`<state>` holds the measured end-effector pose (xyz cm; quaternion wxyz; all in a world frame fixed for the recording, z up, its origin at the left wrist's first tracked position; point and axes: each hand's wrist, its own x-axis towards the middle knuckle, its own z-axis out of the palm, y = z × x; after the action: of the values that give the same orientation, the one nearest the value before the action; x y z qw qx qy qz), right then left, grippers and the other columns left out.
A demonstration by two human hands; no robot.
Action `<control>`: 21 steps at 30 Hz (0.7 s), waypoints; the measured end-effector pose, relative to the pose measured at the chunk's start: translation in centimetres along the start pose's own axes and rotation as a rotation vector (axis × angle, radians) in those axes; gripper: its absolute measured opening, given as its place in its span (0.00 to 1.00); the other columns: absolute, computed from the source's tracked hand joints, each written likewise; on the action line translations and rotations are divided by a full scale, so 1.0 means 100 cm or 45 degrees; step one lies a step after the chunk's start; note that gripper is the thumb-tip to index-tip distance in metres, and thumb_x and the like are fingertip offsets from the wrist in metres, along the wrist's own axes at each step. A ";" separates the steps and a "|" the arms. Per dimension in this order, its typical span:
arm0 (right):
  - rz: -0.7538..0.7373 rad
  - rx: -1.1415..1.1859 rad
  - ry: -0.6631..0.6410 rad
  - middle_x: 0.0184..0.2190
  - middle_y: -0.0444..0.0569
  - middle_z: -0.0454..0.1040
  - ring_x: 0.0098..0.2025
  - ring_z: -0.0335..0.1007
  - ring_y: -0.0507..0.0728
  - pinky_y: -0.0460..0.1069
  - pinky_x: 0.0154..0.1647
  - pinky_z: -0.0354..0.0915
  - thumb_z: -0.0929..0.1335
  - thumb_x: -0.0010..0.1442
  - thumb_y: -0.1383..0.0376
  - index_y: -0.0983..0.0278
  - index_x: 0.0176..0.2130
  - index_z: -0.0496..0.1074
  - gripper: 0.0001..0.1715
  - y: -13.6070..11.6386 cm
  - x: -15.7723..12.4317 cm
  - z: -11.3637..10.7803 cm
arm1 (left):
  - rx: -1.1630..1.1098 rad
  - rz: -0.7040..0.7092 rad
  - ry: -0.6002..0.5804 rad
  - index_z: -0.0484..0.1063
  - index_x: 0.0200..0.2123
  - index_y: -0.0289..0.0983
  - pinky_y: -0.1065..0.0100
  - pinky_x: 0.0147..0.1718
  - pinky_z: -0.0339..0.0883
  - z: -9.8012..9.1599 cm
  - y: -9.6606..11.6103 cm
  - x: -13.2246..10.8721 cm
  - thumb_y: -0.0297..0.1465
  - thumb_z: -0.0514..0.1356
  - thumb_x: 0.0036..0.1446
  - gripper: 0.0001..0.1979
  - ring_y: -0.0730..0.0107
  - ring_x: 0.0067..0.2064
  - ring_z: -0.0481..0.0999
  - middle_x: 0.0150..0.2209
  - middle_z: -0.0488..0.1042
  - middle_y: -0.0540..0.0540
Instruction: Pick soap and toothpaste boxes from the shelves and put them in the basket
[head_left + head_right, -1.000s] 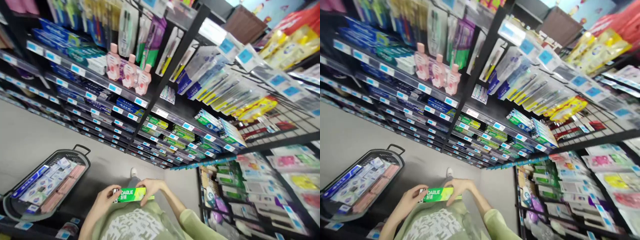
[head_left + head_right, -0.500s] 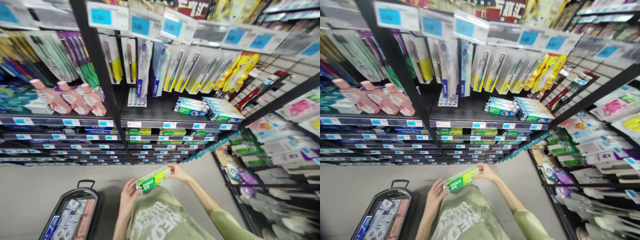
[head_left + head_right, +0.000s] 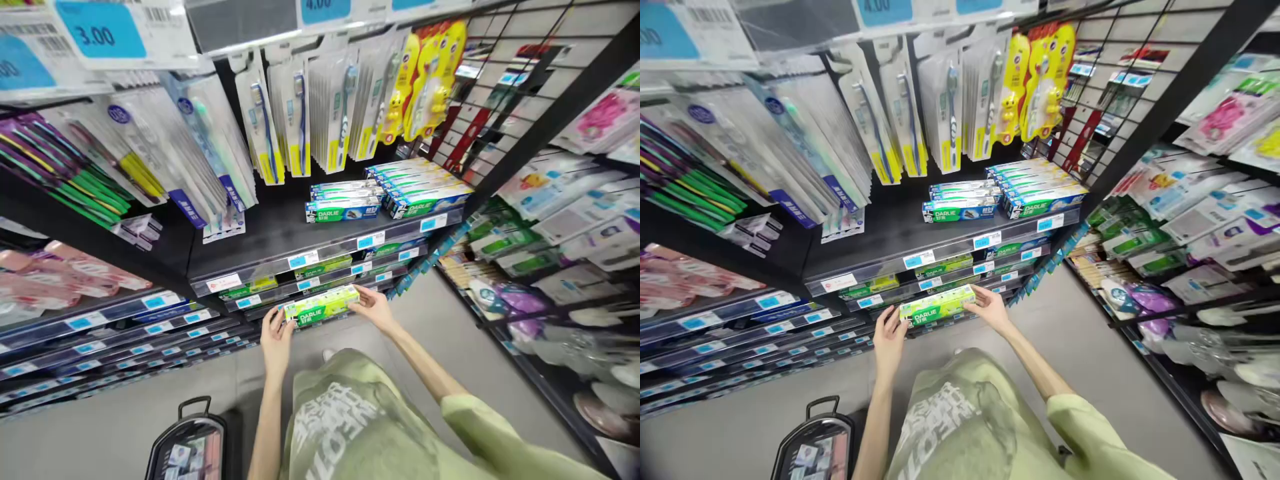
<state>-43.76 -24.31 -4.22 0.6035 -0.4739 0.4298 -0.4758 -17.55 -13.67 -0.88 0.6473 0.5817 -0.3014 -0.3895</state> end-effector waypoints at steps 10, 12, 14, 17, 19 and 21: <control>-0.267 -0.344 0.098 0.53 0.59 0.79 0.54 0.76 0.70 0.63 0.59 0.70 0.79 0.46 0.51 0.65 0.54 0.77 0.40 -0.018 0.085 -0.024 | 0.065 0.189 0.075 0.74 0.44 0.35 0.55 0.55 0.72 0.063 0.001 0.079 0.40 0.73 0.45 0.25 0.52 0.55 0.79 0.49 0.80 0.34; -0.339 -0.429 0.111 0.52 0.59 0.80 0.54 0.76 0.69 0.62 0.58 0.70 0.78 0.49 0.50 0.66 0.53 0.78 0.36 -0.016 0.097 -0.022 | 0.115 0.206 0.072 0.74 0.43 0.34 0.55 0.56 0.71 0.066 -0.001 0.091 0.40 0.73 0.45 0.24 0.53 0.53 0.79 0.46 0.81 0.35; -0.390 -0.545 0.109 0.51 0.59 0.79 0.54 0.75 0.69 0.62 0.58 0.69 0.75 0.53 0.49 0.66 0.51 0.78 0.32 -0.016 0.106 -0.019 | 0.166 0.233 0.061 0.74 0.43 0.34 0.55 0.57 0.71 0.067 -0.001 0.103 0.40 0.71 0.47 0.23 0.54 0.53 0.80 0.45 0.81 0.35; -0.400 -0.756 0.056 0.51 0.59 0.78 0.56 0.73 0.69 0.62 0.58 0.67 0.73 0.57 0.50 0.66 0.51 0.76 0.30 -0.023 0.121 -0.015 | 0.263 0.273 0.034 0.75 0.44 0.33 0.55 0.58 0.68 0.071 0.002 0.122 0.39 0.68 0.52 0.19 0.55 0.54 0.79 0.43 0.82 0.36; -0.389 -0.831 0.008 0.50 0.59 0.79 0.56 0.72 0.69 0.63 0.58 0.66 0.71 0.58 0.51 0.66 0.52 0.75 0.28 -0.030 0.130 -0.013 | 0.345 0.292 0.019 0.77 0.44 0.33 0.54 0.59 0.67 0.075 0.005 0.134 0.39 0.67 0.53 0.19 0.54 0.54 0.79 0.42 0.82 0.37; -0.397 -0.844 -0.022 0.49 0.57 0.79 0.56 0.72 0.68 0.62 0.59 0.66 0.71 0.59 0.53 0.65 0.53 0.74 0.27 -0.036 0.140 -0.012 | 0.427 0.299 0.007 0.78 0.45 0.34 0.53 0.59 0.66 0.076 0.008 0.144 0.38 0.68 0.51 0.19 0.52 0.54 0.79 0.41 0.83 0.38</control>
<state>-43.02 -38.61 -1.82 0.3410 -0.7076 0.4781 -0.3930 -16.46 -29.91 0.04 0.5833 0.6433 -0.4259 -0.2542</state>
